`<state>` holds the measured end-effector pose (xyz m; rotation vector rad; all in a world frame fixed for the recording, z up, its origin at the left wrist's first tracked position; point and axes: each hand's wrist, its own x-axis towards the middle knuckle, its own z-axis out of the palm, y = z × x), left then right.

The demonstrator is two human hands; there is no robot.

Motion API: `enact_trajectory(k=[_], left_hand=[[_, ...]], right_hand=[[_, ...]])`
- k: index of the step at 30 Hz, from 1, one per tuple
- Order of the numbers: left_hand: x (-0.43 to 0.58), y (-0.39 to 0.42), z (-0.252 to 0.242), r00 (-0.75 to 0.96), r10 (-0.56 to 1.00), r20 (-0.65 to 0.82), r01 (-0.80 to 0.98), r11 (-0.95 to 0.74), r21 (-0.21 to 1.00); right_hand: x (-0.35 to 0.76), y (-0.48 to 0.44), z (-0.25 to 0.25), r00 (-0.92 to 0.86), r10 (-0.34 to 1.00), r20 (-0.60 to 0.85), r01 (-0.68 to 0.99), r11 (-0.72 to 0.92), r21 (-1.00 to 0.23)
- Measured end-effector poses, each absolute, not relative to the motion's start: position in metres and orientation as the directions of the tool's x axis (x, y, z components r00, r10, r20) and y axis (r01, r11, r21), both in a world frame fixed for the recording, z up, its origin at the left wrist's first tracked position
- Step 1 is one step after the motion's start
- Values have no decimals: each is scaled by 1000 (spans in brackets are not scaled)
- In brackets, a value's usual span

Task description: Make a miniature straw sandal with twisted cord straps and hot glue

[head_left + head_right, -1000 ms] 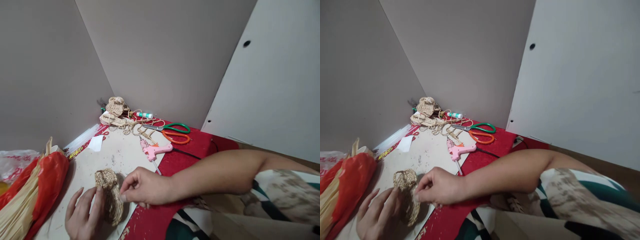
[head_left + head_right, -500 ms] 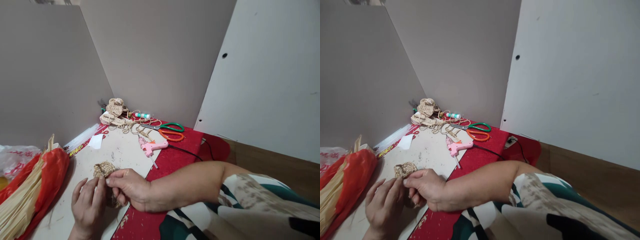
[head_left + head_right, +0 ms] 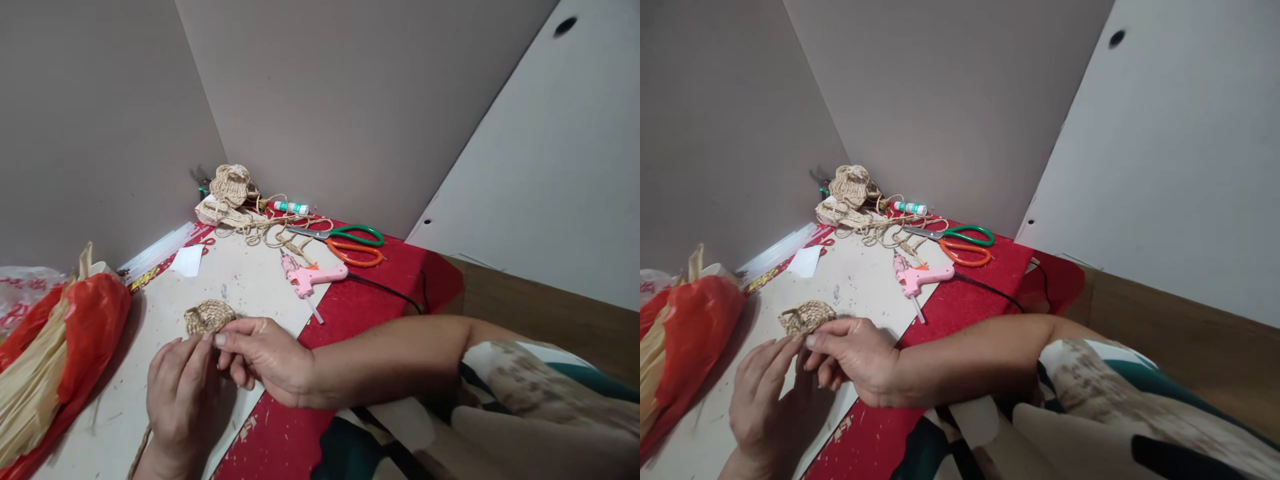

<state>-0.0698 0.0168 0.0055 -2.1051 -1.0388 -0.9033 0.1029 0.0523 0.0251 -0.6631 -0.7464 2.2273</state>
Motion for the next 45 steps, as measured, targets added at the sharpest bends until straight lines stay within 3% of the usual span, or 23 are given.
enact_trajectory(k=[3,8,17,21,25,36,45], left_hand=[[-59,14,5,300,479,825,886,-460,-55],[-36,7,9,-115,652,750,875,-290,387],[-42,9,13,-327,728,602,667,-273,693],[-41,11,16,-327,732,597,620,-310,720],[-38,9,14,-317,720,617,682,-279,676],[-27,4,19,-312,705,636,693,-289,660],[-26,-1,20,-381,694,610,718,-193,668]], right_hand=[[103,56,27,-628,736,-253,-452,-609,-651],[104,58,26,-620,748,-236,-457,-589,-667],[103,58,31,-604,734,-312,-411,-621,-667],[103,57,28,-616,742,-265,-447,-606,-658],[102,58,25,-640,737,-216,-470,-598,-649],[103,58,28,-624,748,-226,-482,-596,-642],[105,55,34,-630,717,-299,-440,-647,-623]])
